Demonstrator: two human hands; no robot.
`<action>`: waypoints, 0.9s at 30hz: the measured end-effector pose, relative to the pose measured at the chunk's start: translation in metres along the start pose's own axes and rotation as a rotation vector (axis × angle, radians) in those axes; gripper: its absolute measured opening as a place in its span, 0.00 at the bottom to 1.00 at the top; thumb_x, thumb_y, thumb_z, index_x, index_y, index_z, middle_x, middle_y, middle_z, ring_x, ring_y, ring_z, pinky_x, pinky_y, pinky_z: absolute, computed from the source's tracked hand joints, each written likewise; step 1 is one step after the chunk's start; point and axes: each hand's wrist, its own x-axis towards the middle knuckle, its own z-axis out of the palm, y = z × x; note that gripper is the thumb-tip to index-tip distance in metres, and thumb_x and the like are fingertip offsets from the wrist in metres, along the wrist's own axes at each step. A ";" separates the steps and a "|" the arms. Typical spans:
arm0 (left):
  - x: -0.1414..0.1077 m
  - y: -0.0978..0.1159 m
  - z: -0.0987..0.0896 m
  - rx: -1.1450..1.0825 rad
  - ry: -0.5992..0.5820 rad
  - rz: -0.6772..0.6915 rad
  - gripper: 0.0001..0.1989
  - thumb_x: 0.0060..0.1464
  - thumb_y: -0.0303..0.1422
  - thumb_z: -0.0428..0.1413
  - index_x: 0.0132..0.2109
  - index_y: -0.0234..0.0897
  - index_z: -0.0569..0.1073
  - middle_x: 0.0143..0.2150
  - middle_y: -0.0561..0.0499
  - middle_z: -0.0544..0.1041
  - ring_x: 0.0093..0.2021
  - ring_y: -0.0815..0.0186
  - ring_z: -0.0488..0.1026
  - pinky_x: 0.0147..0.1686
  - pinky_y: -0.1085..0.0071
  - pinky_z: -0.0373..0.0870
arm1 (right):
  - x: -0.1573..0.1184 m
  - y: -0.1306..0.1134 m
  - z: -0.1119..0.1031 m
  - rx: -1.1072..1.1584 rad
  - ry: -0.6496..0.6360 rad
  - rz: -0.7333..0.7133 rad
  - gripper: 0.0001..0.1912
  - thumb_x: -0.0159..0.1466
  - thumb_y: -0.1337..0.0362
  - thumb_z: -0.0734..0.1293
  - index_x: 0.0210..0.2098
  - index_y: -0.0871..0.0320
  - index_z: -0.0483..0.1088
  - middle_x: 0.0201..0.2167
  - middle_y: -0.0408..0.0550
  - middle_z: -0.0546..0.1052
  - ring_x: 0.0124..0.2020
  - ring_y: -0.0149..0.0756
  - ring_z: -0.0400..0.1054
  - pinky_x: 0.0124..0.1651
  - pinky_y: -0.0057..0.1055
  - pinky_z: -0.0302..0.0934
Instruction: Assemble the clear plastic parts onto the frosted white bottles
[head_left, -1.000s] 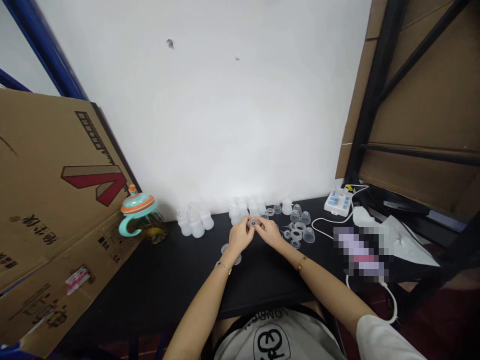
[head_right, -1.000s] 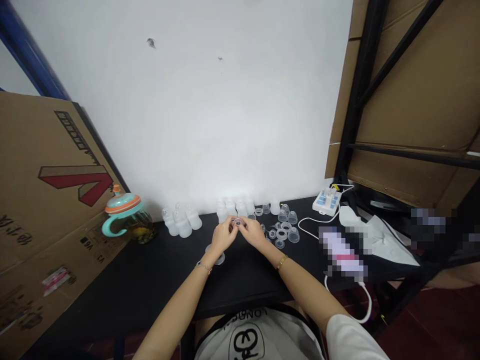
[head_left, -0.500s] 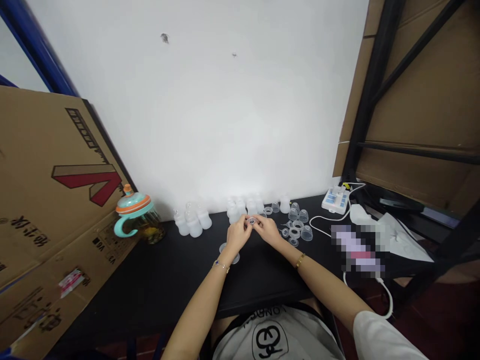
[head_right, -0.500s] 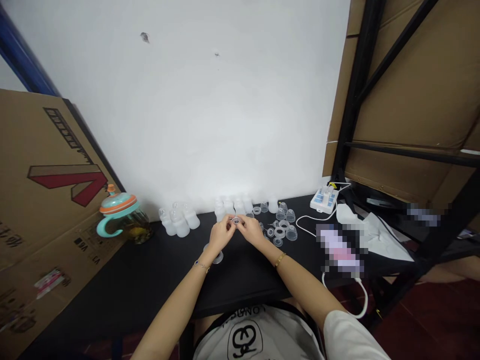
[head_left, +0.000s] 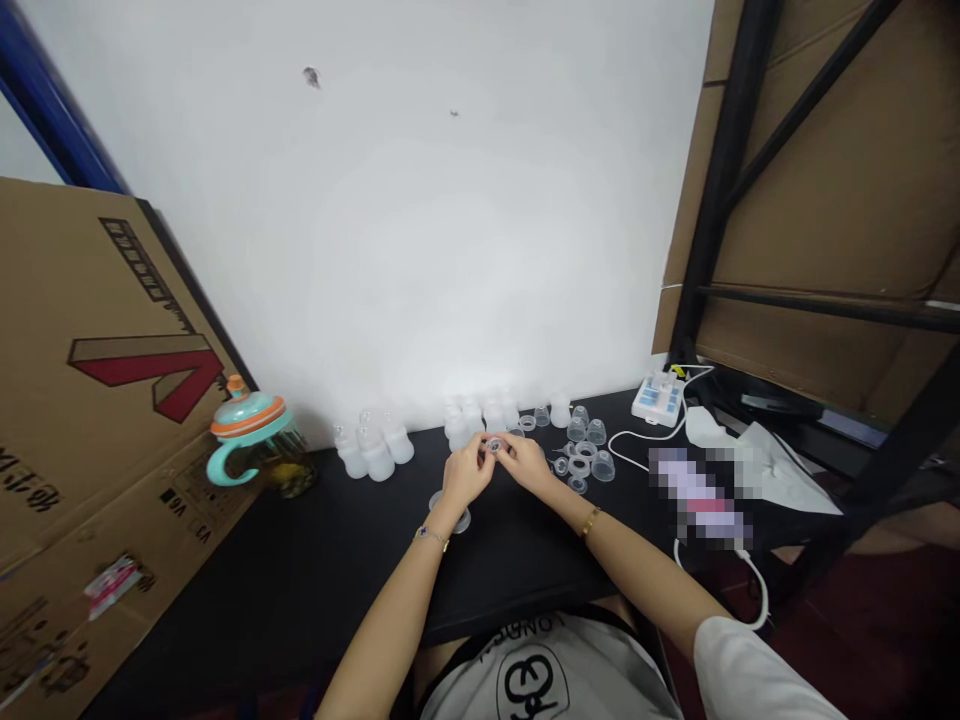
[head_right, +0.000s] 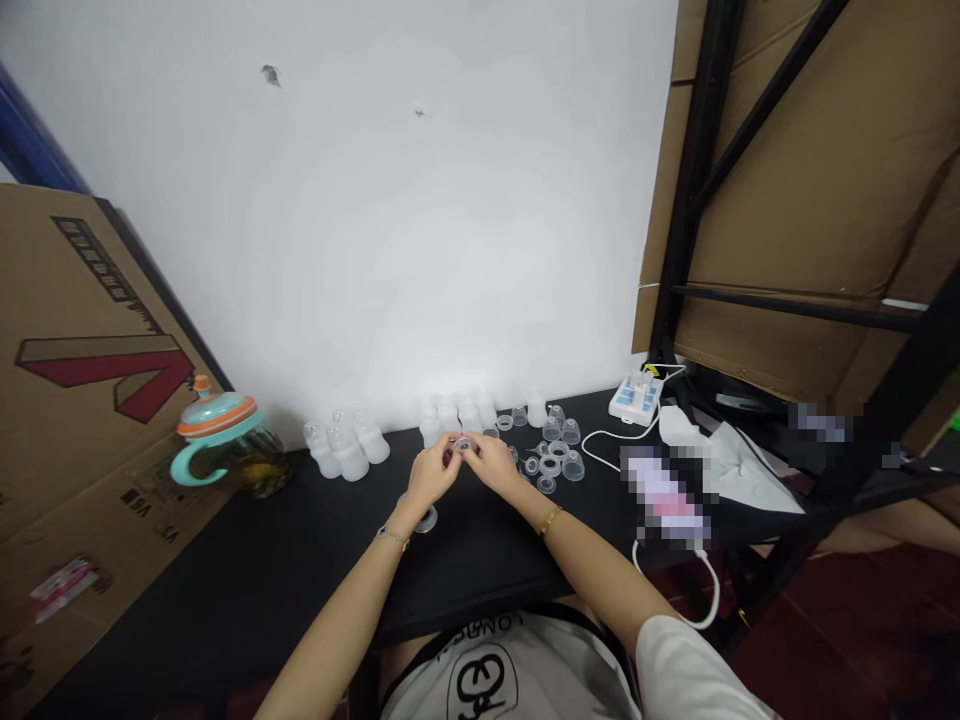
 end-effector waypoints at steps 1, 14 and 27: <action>0.000 0.000 0.000 0.002 -0.005 -0.002 0.14 0.65 0.37 0.51 0.53 0.42 0.73 0.34 0.53 0.81 0.32 0.63 0.78 0.34 0.71 0.65 | 0.000 0.000 0.000 -0.008 0.003 0.000 0.13 0.66 0.64 0.63 0.44 0.55 0.79 0.26 0.43 0.77 0.26 0.33 0.65 0.31 0.26 0.52; 0.002 -0.004 0.004 0.014 -0.003 -0.016 0.13 0.66 0.36 0.49 0.53 0.42 0.73 0.34 0.53 0.80 0.33 0.63 0.78 0.35 0.71 0.65 | 0.000 -0.001 0.001 -0.025 0.013 -0.016 0.12 0.67 0.64 0.63 0.43 0.55 0.79 0.27 0.43 0.78 0.27 0.33 0.67 0.32 0.26 0.52; 0.000 0.001 0.001 0.029 -0.013 -0.027 0.12 0.65 0.36 0.50 0.52 0.42 0.73 0.32 0.53 0.79 0.32 0.62 0.78 0.33 0.72 0.65 | -0.002 -0.008 -0.005 -0.019 -0.009 0.011 0.14 0.67 0.64 0.63 0.46 0.54 0.79 0.26 0.42 0.77 0.25 0.32 0.66 0.31 0.26 0.52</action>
